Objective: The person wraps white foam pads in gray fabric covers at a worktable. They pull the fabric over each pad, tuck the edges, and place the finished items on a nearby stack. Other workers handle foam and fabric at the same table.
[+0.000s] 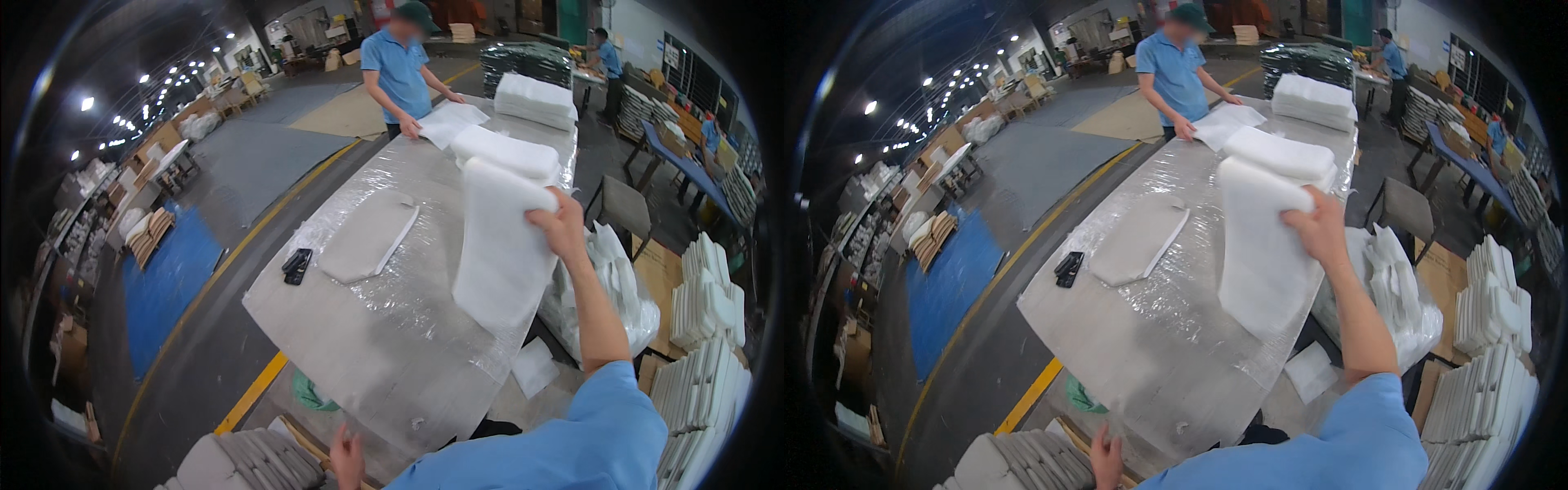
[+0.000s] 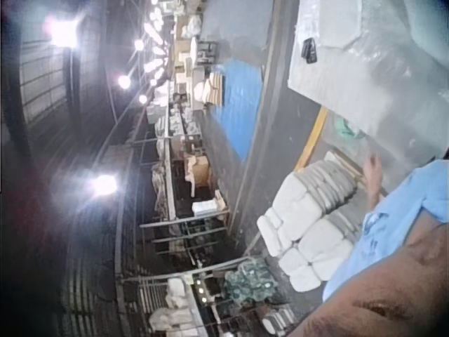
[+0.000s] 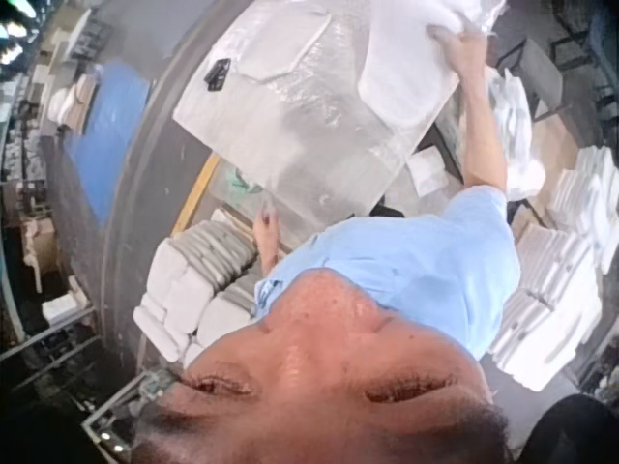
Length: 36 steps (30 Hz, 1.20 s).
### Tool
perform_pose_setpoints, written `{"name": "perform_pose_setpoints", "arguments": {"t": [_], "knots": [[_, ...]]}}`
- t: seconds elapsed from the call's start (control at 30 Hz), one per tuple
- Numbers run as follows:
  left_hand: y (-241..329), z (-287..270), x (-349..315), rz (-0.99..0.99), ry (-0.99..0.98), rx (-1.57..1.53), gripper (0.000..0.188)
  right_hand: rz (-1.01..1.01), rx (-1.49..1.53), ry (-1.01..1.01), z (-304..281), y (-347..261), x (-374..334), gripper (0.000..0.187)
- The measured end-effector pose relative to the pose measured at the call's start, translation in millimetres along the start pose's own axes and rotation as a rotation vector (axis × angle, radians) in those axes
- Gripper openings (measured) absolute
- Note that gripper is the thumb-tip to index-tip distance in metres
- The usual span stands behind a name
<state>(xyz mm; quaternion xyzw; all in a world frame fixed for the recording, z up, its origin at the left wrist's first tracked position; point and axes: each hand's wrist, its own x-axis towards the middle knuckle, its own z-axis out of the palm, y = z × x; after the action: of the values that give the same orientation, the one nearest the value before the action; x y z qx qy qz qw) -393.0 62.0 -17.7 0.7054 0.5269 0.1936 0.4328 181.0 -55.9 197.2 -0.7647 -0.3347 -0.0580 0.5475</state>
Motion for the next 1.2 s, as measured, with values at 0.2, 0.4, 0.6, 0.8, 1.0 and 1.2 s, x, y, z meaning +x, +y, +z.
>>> {"name": "perform_pose_setpoints", "arguments": {"t": [0.2,0.4,0.6,0.8,1.0,1.2], "knots": [[154,-42,32,0.710,0.134,0.125,0.081,-0.614,-0.236,-0.706,118,-149,-124,0.037],[58,-49,83,0.366,-0.278,-0.171,0.070,-0.804,-0.162,-1.152,203,-193,-216,0.080],[-34,-45,30,0.029,-0.160,-0.209,0.055,-0.132,-0.040,-0.812,152,-53,-131,0.071],[-38,-11,30,0.154,-0.248,-0.308,0.057,0.648,0.459,-0.561,129,88,-157,0.074],[-40,-68,59,0.109,-0.257,-0.302,0.068,0.740,0.367,-0.016,168,45,-215,0.067],[-44,-67,88,0.116,-0.420,-0.060,0.068,0.683,0.381,0.245,125,43,-303,0.055]]}}
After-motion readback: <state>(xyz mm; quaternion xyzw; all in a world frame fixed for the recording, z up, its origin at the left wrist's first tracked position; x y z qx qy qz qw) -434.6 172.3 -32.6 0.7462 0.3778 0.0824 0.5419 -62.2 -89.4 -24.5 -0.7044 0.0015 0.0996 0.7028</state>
